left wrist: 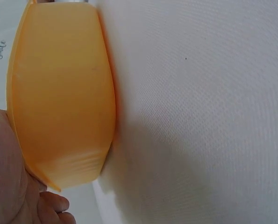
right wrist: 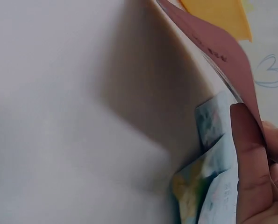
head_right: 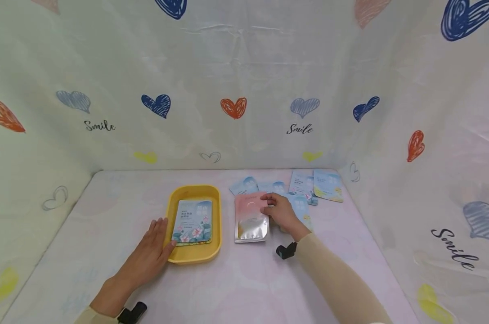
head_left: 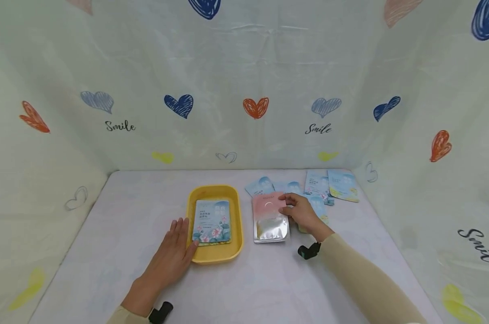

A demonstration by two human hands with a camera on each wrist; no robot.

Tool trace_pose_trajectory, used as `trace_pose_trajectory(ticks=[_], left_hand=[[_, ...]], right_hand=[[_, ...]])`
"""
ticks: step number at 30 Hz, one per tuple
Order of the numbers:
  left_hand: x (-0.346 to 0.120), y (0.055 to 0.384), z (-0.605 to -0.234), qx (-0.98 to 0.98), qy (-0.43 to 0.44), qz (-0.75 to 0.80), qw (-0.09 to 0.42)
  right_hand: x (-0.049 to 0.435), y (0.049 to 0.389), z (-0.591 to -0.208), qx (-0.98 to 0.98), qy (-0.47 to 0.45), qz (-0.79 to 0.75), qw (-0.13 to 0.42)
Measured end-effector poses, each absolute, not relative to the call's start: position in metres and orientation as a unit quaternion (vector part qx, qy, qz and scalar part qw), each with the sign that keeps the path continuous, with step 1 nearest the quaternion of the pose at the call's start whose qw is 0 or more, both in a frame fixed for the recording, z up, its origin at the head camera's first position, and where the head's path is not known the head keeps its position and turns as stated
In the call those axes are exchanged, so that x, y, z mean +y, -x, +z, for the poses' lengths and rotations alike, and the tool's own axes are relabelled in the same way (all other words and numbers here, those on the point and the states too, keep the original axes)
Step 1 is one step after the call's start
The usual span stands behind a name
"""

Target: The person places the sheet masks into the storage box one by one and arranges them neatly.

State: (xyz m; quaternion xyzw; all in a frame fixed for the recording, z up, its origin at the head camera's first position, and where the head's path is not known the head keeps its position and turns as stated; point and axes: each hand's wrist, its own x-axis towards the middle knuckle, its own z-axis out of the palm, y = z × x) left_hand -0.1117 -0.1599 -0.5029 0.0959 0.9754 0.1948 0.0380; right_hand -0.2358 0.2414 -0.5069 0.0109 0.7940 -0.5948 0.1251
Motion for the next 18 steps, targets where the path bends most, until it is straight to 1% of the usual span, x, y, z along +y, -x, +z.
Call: trace_pose_trajectory(ticks=[13,18], left_hand=[[-0.16,0.114,-0.502,0.979,-0.116,0.165,0.012],[-0.163,0.115,-0.5,0.978,-0.124,0.169,0.017]], right_hand=[[0.236,0.242,-0.474,0.794,-0.012,-0.602,0.086],[0.224,0.247,-0.462,0.789,-0.026,-0.609,0.072]])
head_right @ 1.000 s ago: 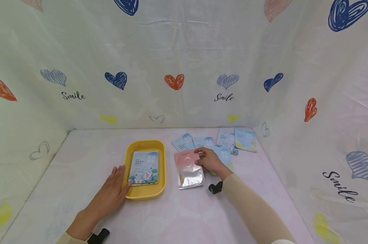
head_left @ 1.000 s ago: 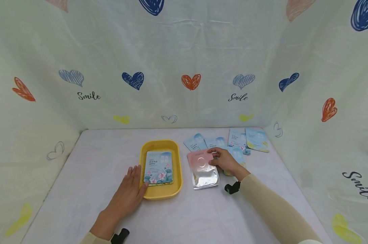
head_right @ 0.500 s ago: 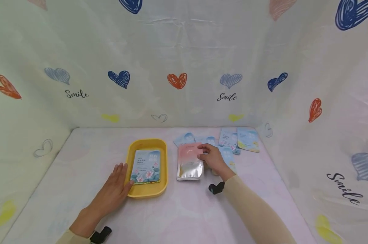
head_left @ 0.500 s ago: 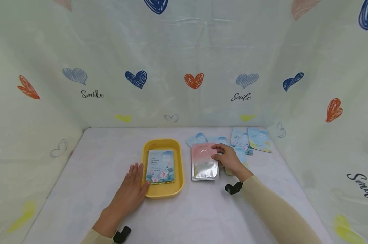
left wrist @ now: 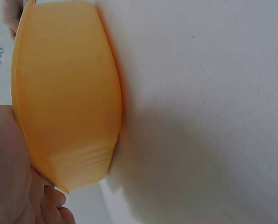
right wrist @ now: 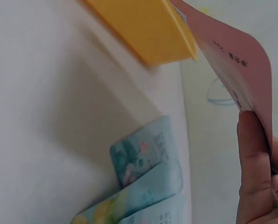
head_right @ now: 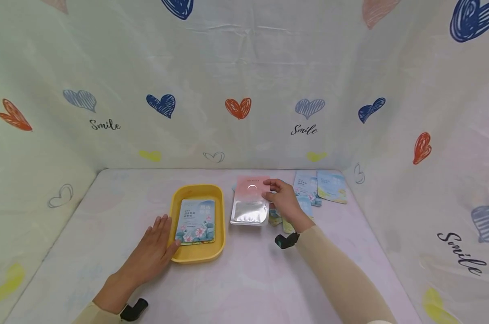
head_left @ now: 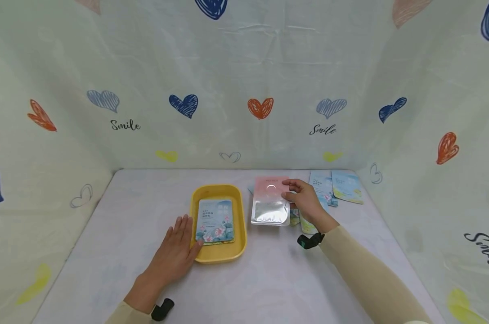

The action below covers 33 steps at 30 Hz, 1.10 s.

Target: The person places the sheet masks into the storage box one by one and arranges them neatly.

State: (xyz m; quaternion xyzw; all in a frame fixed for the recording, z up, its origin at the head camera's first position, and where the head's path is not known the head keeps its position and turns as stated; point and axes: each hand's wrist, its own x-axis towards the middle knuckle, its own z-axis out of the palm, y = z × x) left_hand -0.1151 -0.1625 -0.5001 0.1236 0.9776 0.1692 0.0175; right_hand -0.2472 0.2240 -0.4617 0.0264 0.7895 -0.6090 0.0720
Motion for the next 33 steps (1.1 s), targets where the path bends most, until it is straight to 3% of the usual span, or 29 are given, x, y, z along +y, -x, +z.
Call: trace_pose_trajectory(ticks=[13,24,33], left_hand=[[-0.161,0.115,-0.496,0.986,-0.119,0.118,0.01],[-0.161,0.112,-0.494,0.983,-0.132,0.13,-0.008],[-0.161,0.114,-0.499,0.982,-0.135,0.134,-0.011]], right_hand=[[0.144,0.249,-0.446,0.76,-0.013,-0.644,0.086],[0.079,0.248,-0.464,0.783,0.028,-0.61,0.117],[0.051,0.242,-0.478,0.826,0.037,-0.553,0.106]])
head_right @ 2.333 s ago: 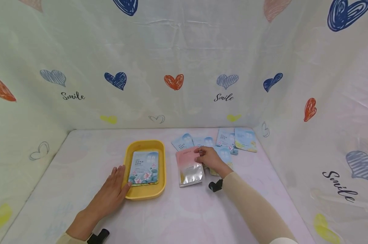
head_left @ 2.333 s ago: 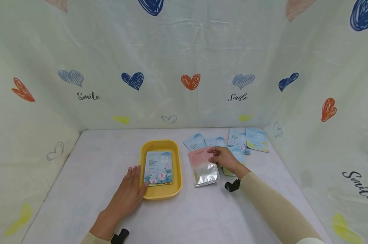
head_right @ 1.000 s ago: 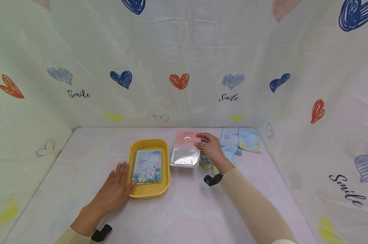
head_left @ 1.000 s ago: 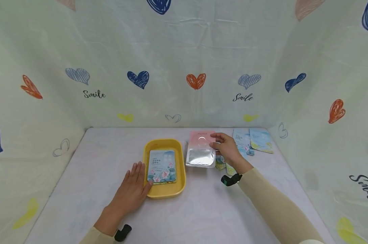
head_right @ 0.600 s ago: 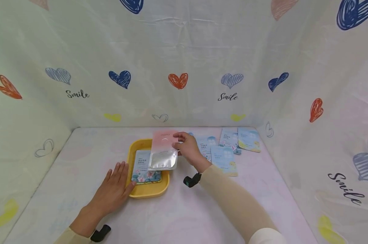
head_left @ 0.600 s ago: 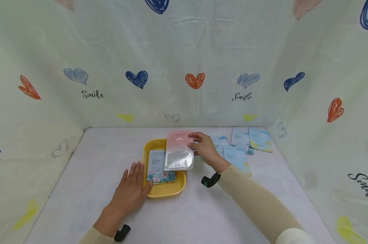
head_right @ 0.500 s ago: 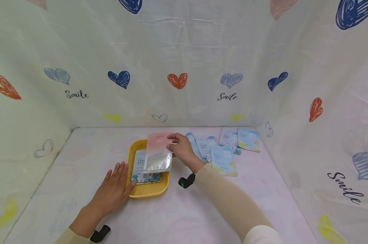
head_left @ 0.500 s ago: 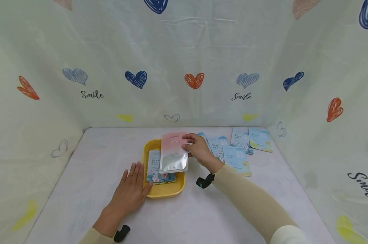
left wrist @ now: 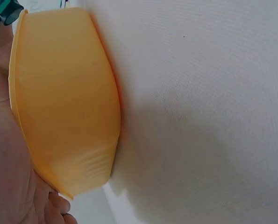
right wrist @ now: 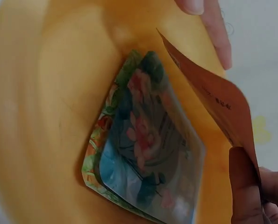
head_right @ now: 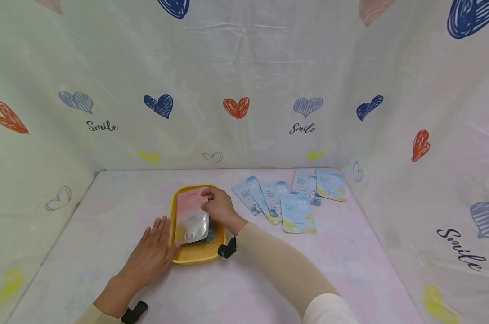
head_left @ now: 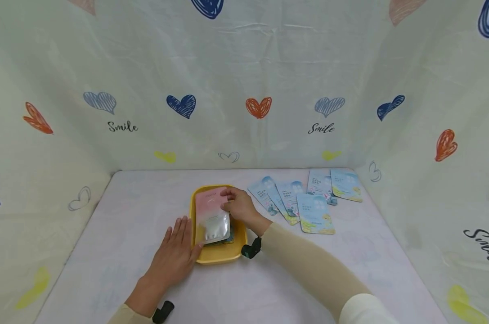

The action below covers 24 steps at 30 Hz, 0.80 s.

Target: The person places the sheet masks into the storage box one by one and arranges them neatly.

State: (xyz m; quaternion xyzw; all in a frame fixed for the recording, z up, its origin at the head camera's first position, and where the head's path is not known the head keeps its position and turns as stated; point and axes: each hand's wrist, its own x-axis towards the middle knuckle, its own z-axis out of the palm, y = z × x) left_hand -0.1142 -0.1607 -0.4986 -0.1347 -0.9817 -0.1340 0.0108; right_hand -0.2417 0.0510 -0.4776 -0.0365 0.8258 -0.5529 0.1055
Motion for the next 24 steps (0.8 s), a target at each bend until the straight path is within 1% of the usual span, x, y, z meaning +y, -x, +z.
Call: trace_pose_trajectory(ticks=[2,9,13,17,24], left_hand=[[-0.1605,0.114,-0.4994,-0.982,0.133,-0.137,0.008],[-0.1619,0.1133,-0.5012,-0.979,0.136,-0.149,0.017],[-0.1625,0.1133,-0.5018,-0.978,0.139,-0.152,0.017],[-0.1624,0.1132,-0.5016,-0.978,0.139,-0.156,0.016],[-0.1621,0.113,-0.5014,-0.977,0.135,-0.162,0.007]], right_hand=[[0.0482,0.2416,-0.4794,0.831,0.036,-0.545,0.103],[0.0423,0.2398,-0.4826,0.87,0.069,-0.484,0.065],[0.0417,0.2386,-0.482,0.879,0.087,-0.466,0.052],[0.0424,0.2377,-0.4806,0.885,0.096,-0.453,0.055],[0.0466,0.237,-0.475,0.89,0.1,-0.437,0.08]])
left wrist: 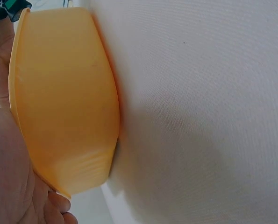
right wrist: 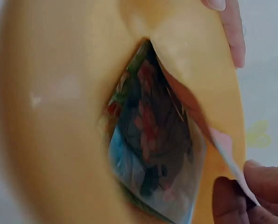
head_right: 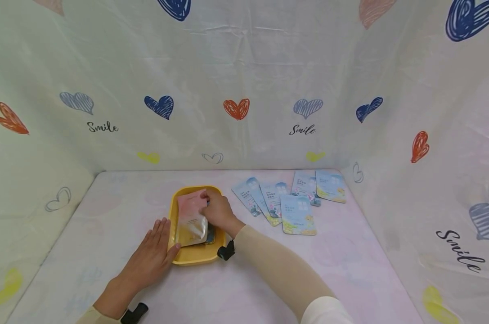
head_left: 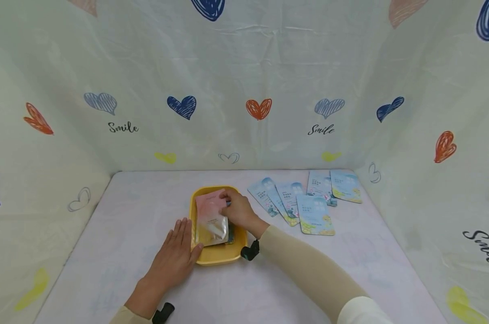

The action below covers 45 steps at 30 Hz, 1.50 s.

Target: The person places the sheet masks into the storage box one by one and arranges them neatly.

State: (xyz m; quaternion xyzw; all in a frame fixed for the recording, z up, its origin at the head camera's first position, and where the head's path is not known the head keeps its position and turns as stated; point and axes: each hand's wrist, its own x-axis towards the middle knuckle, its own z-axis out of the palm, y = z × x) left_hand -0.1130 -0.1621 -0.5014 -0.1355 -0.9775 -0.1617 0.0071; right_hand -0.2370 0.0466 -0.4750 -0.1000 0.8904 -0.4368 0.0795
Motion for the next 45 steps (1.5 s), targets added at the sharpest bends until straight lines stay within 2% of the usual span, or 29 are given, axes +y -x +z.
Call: trace_pose_trajectory(ticks=[10,15,19,25,28,38,45], left_hand=[[-0.16,0.113,-0.502,-0.979,0.127,-0.162,0.001],[-0.16,0.113,-0.505,-0.978,0.132,-0.163,0.014],[-0.159,0.114,-0.507,-0.978,0.131,-0.16,0.009],[-0.159,0.114,-0.506,-0.978,0.129,-0.165,0.003],[-0.159,0.114,-0.506,-0.978,0.129,-0.161,0.005],[-0.16,0.112,-0.506,-0.978,0.125,-0.169,0.001],[-0.159,0.112,-0.505,-0.977,0.128,-0.169,0.005]], right_hand=[[0.06,0.239,-0.468,0.912,0.092,-0.392,0.085],[0.073,0.241,-0.464,0.908,0.077,-0.408,0.062],[0.09,0.238,-0.464,0.898,0.091,-0.431,0.022],[0.132,0.23,-0.471,0.904,0.106,-0.411,-0.046],[0.158,0.229,-0.476,0.916,0.098,-0.385,-0.059],[0.257,0.221,-0.502,0.966,0.093,-0.236,-0.045],[0.299,0.204,-0.518,0.986,0.1,-0.129,-0.033]])
